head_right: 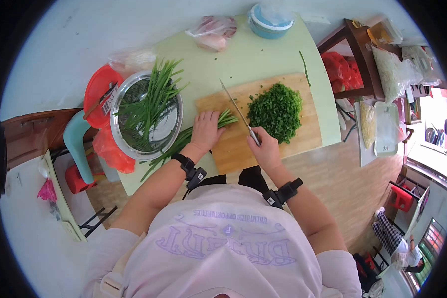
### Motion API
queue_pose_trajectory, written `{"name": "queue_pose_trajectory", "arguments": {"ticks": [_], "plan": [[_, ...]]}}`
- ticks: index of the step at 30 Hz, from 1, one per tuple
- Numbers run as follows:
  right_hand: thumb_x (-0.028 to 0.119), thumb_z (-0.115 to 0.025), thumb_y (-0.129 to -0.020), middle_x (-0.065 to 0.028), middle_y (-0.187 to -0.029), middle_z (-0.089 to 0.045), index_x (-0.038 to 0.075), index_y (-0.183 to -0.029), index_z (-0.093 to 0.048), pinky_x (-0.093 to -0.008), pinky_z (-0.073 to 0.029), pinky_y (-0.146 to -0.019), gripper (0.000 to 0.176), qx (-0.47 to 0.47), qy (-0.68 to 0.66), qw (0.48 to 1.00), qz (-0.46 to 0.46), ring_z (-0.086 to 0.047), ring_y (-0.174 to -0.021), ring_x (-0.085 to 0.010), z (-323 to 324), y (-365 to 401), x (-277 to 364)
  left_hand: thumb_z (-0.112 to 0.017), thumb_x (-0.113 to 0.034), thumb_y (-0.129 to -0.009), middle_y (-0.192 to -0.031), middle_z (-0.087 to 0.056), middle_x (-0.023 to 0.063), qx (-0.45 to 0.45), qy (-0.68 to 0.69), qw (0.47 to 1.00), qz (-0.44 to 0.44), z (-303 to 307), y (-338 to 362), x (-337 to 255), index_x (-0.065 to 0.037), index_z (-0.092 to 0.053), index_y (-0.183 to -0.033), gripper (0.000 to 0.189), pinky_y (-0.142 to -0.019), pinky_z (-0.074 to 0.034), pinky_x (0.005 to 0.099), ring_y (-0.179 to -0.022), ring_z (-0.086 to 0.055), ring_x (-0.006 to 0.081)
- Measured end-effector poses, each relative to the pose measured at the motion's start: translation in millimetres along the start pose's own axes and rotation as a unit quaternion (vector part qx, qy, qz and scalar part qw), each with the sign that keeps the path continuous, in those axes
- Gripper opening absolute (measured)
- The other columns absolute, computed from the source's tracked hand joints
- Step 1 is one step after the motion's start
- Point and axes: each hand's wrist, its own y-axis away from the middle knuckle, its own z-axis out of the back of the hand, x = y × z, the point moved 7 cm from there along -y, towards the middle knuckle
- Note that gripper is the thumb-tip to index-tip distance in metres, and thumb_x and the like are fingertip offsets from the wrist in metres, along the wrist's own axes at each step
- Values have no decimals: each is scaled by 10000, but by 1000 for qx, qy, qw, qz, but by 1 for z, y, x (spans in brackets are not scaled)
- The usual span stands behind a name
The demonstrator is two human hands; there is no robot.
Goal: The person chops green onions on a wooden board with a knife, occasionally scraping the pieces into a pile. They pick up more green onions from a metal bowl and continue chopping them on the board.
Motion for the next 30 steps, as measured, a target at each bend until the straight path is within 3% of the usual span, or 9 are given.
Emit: {"name": "queue_pose_trajectory", "arguments": {"ticks": [6,8,12,17,20,30], "plan": [[196,-665,-863,-115,-651,-598,50,-1038,-612,-322,-460,-549,234,-1,3,1000,-25,-563,-553,-186,-11,2,-2,-742,-272,-726,-1037,-539,98,-26,-9,999,-23,2,1,-9,-36,-524,-1203,575,-842,-384,393,-1000,-512,272],[197,-666,-864,-115,-659,-600,47,-1042,-609,-318,-458,-551,239,10,-24,999,-35,-559,-561,-181,-18,4,-10,-646,-250,-803,-978,-530,85,-48,-31,998,-34,-5,4,-8,-56,-555,-1090,358,-808,-375,384,-957,-503,256],[189,-661,-873,-88,-655,-587,37,-1038,-609,-299,-448,-547,231,30,-67,996,-49,-535,-571,-141,-24,3,-16,-668,-203,-773,-975,-526,94,-13,-57,997,-50,-16,4,-7,-54,-552,-1083,364,-803,-379,398,-948,-509,272],[168,-663,-872,-62,-641,-572,31,-1030,-609,-276,-435,-529,216,15,-87,994,-64,-512,-557,-106,-10,-1,-11,-624,-184,-798,-971,-532,98,-1,-62,996,-64,-15,-12,-22,-68,-555,-999,242,-803,-372,384,-949,-509,270],[158,-669,-865,-63,-633,-566,27,-1023,-609,-267,-430,-521,214,-19,-69,997,-19,-504,-548,-101,3,-3,-3,-613,-199,-809,-993,-542,98,2,-69,997,-45,-22,-13,-22,-63,-557,-1002,243,-810,-369,381,-960,-510,266],[207,-665,-870,-117,-680,-617,58,-1053,-613,-325,-480,-575,241,22,-10,1000,-13,-575,-566,-211,-2,-4,7,-632,-224,-807,-1032,-548,98,-7,-58,997,-50,-16,-11,-25,-65,-564,-1056,303,-811,-364,380,-976,-507,252]]}}
